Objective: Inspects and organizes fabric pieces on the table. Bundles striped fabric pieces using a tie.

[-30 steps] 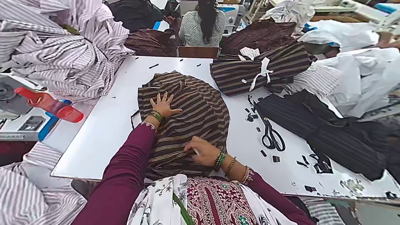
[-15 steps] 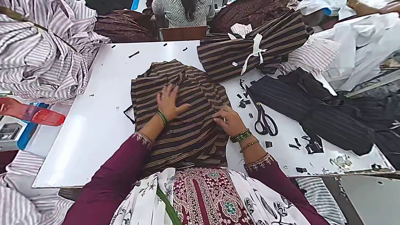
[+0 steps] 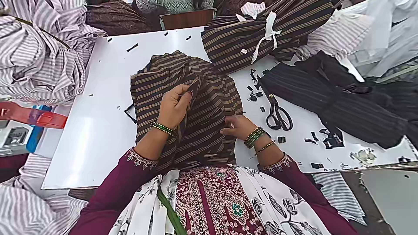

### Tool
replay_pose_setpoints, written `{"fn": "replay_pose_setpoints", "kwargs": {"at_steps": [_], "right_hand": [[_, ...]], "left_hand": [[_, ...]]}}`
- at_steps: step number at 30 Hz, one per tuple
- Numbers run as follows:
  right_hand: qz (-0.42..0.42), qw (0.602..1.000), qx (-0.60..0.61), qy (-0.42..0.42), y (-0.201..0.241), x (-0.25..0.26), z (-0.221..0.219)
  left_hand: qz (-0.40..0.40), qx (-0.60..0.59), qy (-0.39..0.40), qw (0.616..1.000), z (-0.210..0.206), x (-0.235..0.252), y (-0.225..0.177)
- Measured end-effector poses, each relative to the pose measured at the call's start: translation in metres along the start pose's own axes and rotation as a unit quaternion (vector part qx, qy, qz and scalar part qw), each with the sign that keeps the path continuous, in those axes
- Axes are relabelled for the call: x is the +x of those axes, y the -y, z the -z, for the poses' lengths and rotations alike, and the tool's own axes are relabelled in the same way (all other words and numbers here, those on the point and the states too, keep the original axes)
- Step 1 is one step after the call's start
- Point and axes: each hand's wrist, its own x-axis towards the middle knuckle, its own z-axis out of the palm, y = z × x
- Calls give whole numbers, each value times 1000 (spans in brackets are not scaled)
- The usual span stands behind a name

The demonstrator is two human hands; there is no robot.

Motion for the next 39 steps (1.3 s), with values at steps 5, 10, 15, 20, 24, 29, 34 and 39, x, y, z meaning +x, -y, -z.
{"fn": "replay_pose_setpoints", "kwargs": {"at_steps": [5,10,15,20,24,29,34,39], "right_hand": [[86,984,154,-38,-1,-3,-6],[119,880,456,-61,-5,-6,-15],[152,841,515,-69,-6,-1,-22],[157,863,478,-47,15,-1,-39],[179,953,233,-77,43,18,-64],[93,977,130,-142,56,51,-61],[120,964,132,-195,51,56,-53],[262,954,-39,-143,76,9,-81]], "left_hand": [[-88,213,222,947,-27,-17,-19],[13,250,352,902,-55,-29,-28],[123,25,108,986,-12,-27,0],[248,-281,-343,862,86,-47,8],[127,-236,-557,786,189,-104,30],[120,-304,-595,734,229,-171,61],[204,-351,-599,690,222,-199,77],[176,-386,-559,712,243,-208,85]]}}
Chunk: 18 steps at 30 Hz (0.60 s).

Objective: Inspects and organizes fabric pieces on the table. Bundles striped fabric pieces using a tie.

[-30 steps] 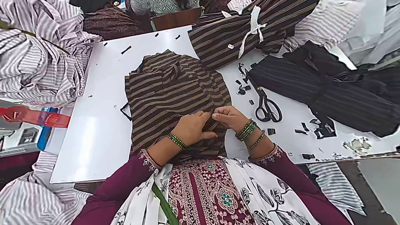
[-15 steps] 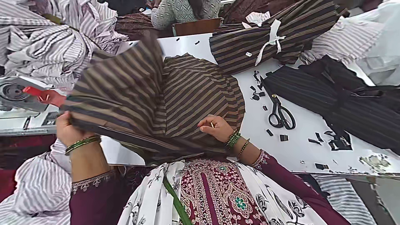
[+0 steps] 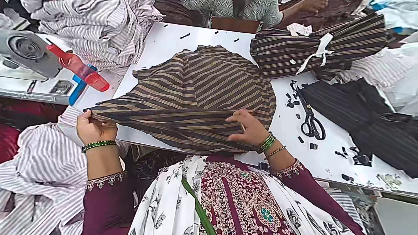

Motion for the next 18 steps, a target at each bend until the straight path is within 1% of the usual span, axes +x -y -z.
{"fn": "replay_pose_setpoints", "kwargs": {"at_steps": [1,2,4,6,8,10,11,13,16,18], "right_hand": [[8,999,-39,23,8,-2,-7],[12,997,-73,22,11,-3,-15],[36,991,-117,-46,9,-3,-28],[63,985,-123,-103,13,-5,-27],[88,980,-114,-139,27,-13,-20],[111,976,-116,-146,45,-26,-13],[121,977,-121,-130,55,-32,-12],[125,981,-135,-63,66,-41,-18],[75,987,-128,69,71,-43,-41],[31,982,-118,141,79,-34,-47]], "left_hand": [[3,-3,11,1000,-1,1,-2],[6,-6,16,1000,-3,3,-3],[14,-7,19,1000,-4,10,-3],[24,3,16,1000,-4,17,-4],[20,19,17,999,-2,27,-3],[29,24,25,999,0,37,-1],[40,17,33,999,2,41,0],[53,1,36,998,-3,45,-2],[76,-35,81,993,-14,45,-17],[75,-47,103,991,-24,40,-31]]}}
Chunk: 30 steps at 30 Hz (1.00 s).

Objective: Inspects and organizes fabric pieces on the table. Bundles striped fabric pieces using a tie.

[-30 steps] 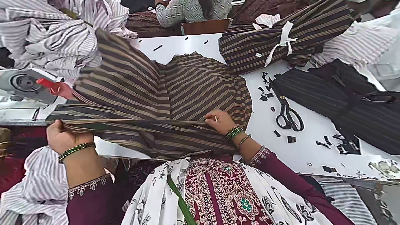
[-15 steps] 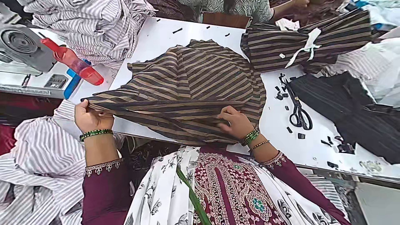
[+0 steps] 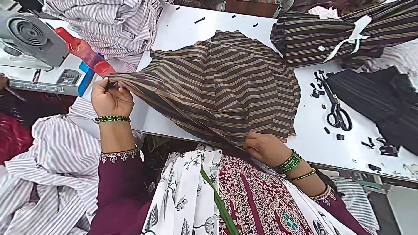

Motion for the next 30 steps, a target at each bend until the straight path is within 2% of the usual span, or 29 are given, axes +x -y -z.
{"fn": "replay_pose_setpoints", "kwargs": {"at_steps": [3,7,8,9,11,13,14,16,18,21,25,27,30], "right_hand": [[-27,996,18,88,13,13,11],[-62,981,-6,184,28,25,26],[-64,984,-6,168,30,26,27],[-48,992,3,115,32,25,27],[20,998,10,-50,38,29,26],[82,979,33,-185,50,44,32],[117,966,55,-225,56,54,36],[178,947,70,-258,70,72,45],[192,942,41,-272,85,83,51],[135,935,-57,-322,109,88,52],[64,899,-185,-391,120,92,55],[46,885,-217,-410,118,92,60],[66,881,-207,-421,112,83,75]], "left_hand": [[-16,-22,39,999,-12,-6,-17],[-12,-46,46,998,-26,-8,-34],[-8,-47,55,997,-29,-9,-37],[-4,-45,66,997,-31,-11,-40],[-1,-41,92,995,-40,-19,-46],[-7,-48,121,992,-52,-27,-51],[-9,-54,132,990,-58,-31,-54],[-12,-67,160,985,-71,-38,-57],[-18,-77,196,977,-83,-42,-59],[-20,-88,249,964,-100,-49,-60],[-25,-120,277,953,-121,-62,-61],[-33,-131,274,952,-125,-65,-62],[-56,-124,270,953,-118,-65,-65]]}}
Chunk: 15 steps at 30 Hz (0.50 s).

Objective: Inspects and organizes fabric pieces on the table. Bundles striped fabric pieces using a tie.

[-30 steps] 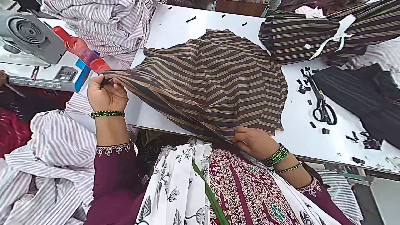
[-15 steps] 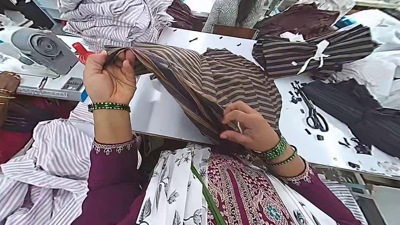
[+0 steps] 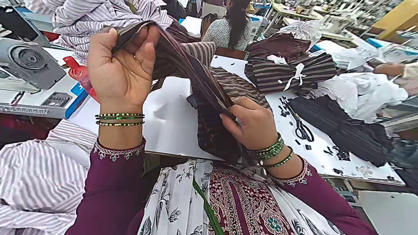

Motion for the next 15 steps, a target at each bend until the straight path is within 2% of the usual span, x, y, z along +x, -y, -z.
{"fn": "replay_pose_setpoints", "kwargs": {"at_steps": [3,7,9,12,15], "right_hand": [[7,998,63,2,-21,5,33],[30,987,153,25,-47,11,71],[46,978,198,40,-54,13,81],[63,969,234,41,-61,12,91],[79,976,201,27,-64,10,103]], "left_hand": [[-14,55,-5,998,21,-5,-9],[-8,146,127,981,74,-13,-21],[0,136,198,971,101,-14,-27],[-14,142,226,964,108,-23,-36],[-32,196,228,953,108,-31,-44]]}}
